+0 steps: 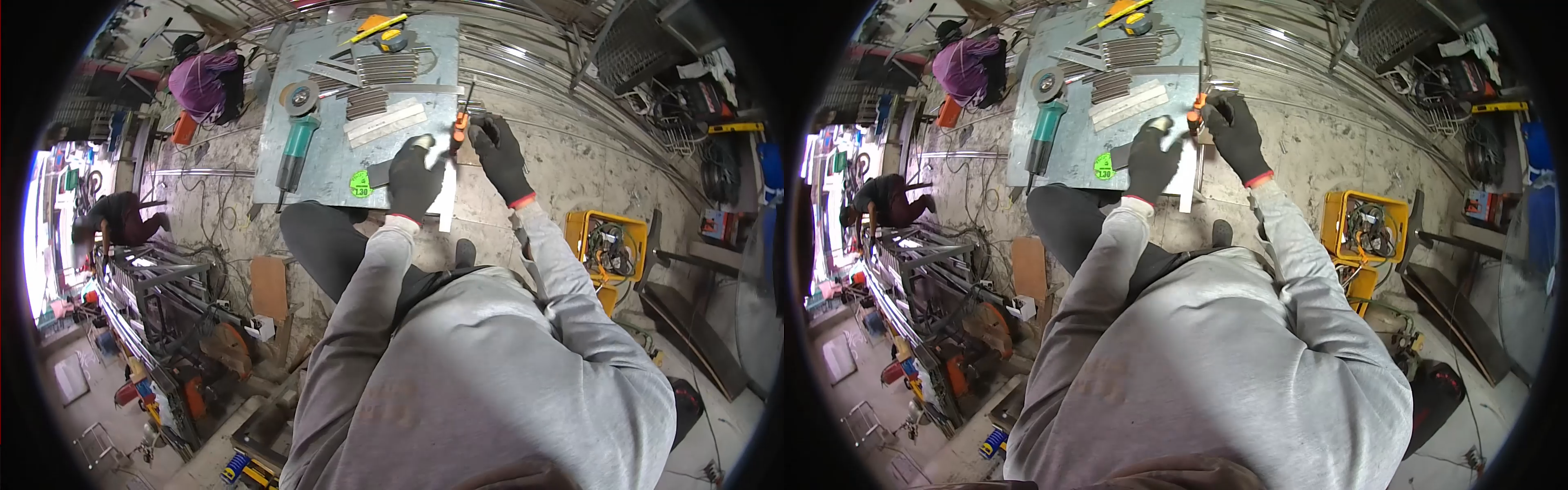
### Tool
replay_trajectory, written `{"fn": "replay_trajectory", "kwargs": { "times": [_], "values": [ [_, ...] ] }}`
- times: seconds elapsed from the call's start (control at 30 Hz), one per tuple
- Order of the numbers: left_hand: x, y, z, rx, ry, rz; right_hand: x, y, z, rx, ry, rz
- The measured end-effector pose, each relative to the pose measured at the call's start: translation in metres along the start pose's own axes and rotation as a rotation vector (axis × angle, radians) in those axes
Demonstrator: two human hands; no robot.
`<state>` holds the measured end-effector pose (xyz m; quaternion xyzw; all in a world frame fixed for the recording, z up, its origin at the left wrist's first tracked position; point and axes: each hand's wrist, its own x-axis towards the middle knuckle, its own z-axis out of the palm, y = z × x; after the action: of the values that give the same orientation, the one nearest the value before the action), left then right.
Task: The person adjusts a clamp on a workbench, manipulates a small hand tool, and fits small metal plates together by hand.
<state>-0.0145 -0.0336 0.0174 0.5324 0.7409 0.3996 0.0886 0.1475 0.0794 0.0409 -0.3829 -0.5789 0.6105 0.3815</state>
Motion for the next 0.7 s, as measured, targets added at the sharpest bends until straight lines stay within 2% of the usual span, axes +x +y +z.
{"fn": "replay_trajectory", "kwargs": {
  "times": [0.03, 0.07, 0.13, 0.23, 0.33, 0.4, 0.5, 0.57, 0.6, 0.67, 0.7],
  "values": [
    [0.001, 0.01, -0.001, 0.171, 0.011, 0.092, -0.004, -0.01, 0.001, -0.131, -0.097, -0.109],
    [0.006, 0.025, -0.007, 0.232, -0.08, 0.065, -0.007, -0.016, 0.001, -0.264, -0.188, -0.217],
    [0.016, 0.038, 0.0, 0.314, -0.079, 0.053, -0.01, -0.023, 0.002, -0.353, -0.247, -0.226],
    [0.02, 0.021, 0.029, 0.439, -0.067, 0.103, -0.002, -0.028, -0.001, -0.487, -0.383, -0.212],
    [0.018, 0.014, 0.049, 0.491, -0.044, 0.066, 0.006, -0.027, -0.003, -0.459, -0.463, -0.199],
    [0.018, 0.017, 0.052, 0.469, -0.064, 0.042, 0.008, -0.028, -0.004, -0.5, -0.456, -0.209],
    [0.019, 0.02, 0.055, 0.557, -0.067, -0.005, 0.011, -0.029, -0.005, -0.426, -0.508, -0.1],
    [0.022, 0.02, 0.059, 0.593, -0.099, -0.044, 0.014, -0.029, -0.005, -0.478, -0.494, -0.229],
    [0.022, 0.019, 0.061, 0.634, -0.128, -0.077, 0.015, -0.028, -0.006, -0.476, -0.511, -0.223],
    [0.021, 0.019, 0.06, 0.592, -0.037, -0.02, 0.013, -0.025, -0.003, -0.51, -0.421, -0.265],
    [0.021, 0.02, 0.058, 0.576, -0.035, -0.011, 0.009, -0.02, 0.003, -0.4, -0.36, -0.247]
  ]
}}
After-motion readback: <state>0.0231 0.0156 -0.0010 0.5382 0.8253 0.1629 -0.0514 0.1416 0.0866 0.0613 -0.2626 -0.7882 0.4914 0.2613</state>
